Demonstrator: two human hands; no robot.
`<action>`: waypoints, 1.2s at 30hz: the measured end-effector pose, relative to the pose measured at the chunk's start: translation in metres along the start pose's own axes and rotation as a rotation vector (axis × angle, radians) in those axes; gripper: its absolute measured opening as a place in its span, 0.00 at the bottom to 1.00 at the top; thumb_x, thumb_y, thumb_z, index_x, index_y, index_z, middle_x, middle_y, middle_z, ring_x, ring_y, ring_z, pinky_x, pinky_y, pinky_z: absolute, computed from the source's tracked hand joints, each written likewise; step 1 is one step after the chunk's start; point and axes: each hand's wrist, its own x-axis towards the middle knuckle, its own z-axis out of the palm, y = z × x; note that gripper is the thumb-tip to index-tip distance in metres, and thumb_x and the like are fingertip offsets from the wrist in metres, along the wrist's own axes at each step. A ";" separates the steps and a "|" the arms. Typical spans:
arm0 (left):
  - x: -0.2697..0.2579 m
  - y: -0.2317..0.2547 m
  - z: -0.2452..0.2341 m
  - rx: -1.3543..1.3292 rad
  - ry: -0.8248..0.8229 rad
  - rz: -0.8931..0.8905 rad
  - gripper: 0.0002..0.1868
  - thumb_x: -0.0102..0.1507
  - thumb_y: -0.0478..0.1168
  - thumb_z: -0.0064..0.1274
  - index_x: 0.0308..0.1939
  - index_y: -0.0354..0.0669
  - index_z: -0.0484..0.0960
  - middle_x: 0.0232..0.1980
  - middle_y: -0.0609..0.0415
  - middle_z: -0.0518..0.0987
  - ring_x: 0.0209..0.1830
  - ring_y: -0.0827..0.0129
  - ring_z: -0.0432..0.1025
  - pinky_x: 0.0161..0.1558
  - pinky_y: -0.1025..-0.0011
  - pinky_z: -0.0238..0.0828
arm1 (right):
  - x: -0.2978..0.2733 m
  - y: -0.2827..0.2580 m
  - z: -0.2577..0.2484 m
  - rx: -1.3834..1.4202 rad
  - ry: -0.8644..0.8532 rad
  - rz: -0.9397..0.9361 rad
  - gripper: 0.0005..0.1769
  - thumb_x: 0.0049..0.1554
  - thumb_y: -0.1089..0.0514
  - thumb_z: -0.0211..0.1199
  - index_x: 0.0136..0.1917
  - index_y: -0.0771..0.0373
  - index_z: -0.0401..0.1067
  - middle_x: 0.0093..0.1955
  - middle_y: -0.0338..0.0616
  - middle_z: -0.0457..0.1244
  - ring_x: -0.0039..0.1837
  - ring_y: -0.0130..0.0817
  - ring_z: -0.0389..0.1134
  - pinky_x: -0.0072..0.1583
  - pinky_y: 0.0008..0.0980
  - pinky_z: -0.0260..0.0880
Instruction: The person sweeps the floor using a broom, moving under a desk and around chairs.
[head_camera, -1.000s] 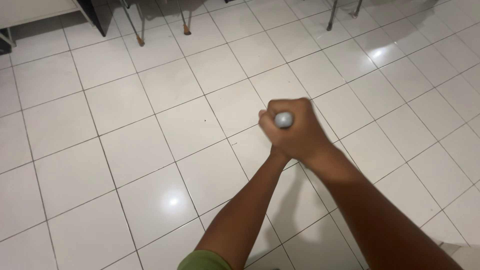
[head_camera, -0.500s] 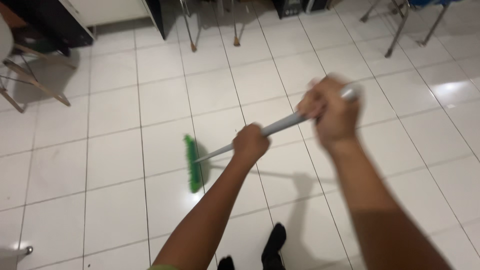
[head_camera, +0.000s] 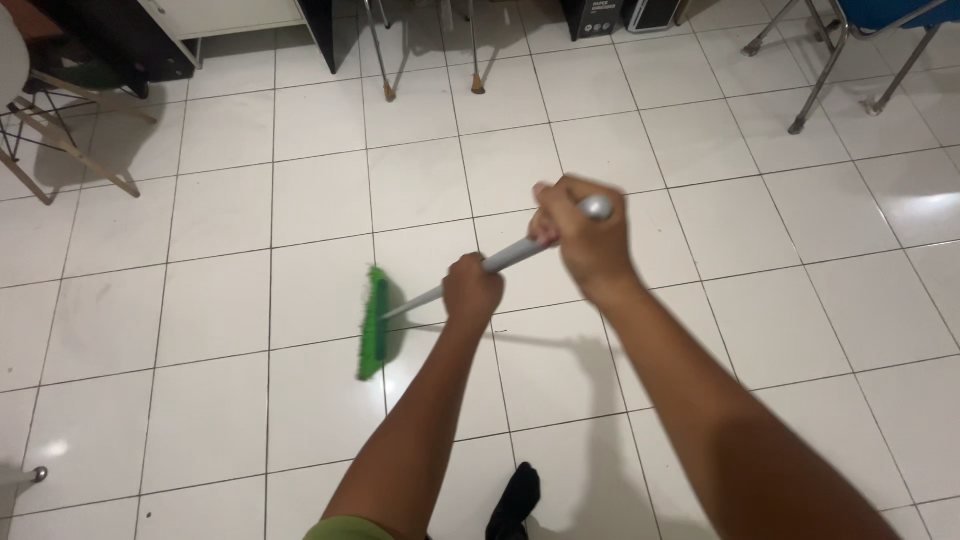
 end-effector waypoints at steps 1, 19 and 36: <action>-0.001 0.022 0.002 0.001 0.000 0.000 0.06 0.56 0.35 0.54 0.33 0.37 0.85 0.36 0.39 0.83 0.37 0.42 0.78 0.45 0.50 0.76 | 0.004 -0.016 -0.007 -0.019 0.005 -0.019 0.20 0.59 0.62 0.59 0.26 0.63 0.63 0.24 0.38 0.55 0.28 0.27 0.57 0.38 0.32 0.66; -0.004 0.186 0.049 -0.441 -0.478 0.007 0.28 0.55 0.55 0.62 0.52 0.41 0.77 0.48 0.45 0.84 0.51 0.54 0.79 0.49 0.56 0.74 | 0.021 -0.084 -0.037 -0.674 -0.062 -0.215 0.22 0.52 0.63 0.59 0.22 0.62 0.53 0.22 0.32 0.47 0.29 0.20 0.45 0.31 0.30 0.46; 0.171 0.052 -0.101 0.092 -0.255 0.107 0.11 0.60 0.37 0.51 0.41 0.49 0.88 0.41 0.46 0.85 0.42 0.50 0.79 0.45 0.54 0.77 | 0.141 -0.031 0.060 0.168 0.159 -0.212 0.22 0.57 0.65 0.58 0.25 0.58 0.56 0.22 0.40 0.51 0.25 0.28 0.51 0.35 0.35 0.62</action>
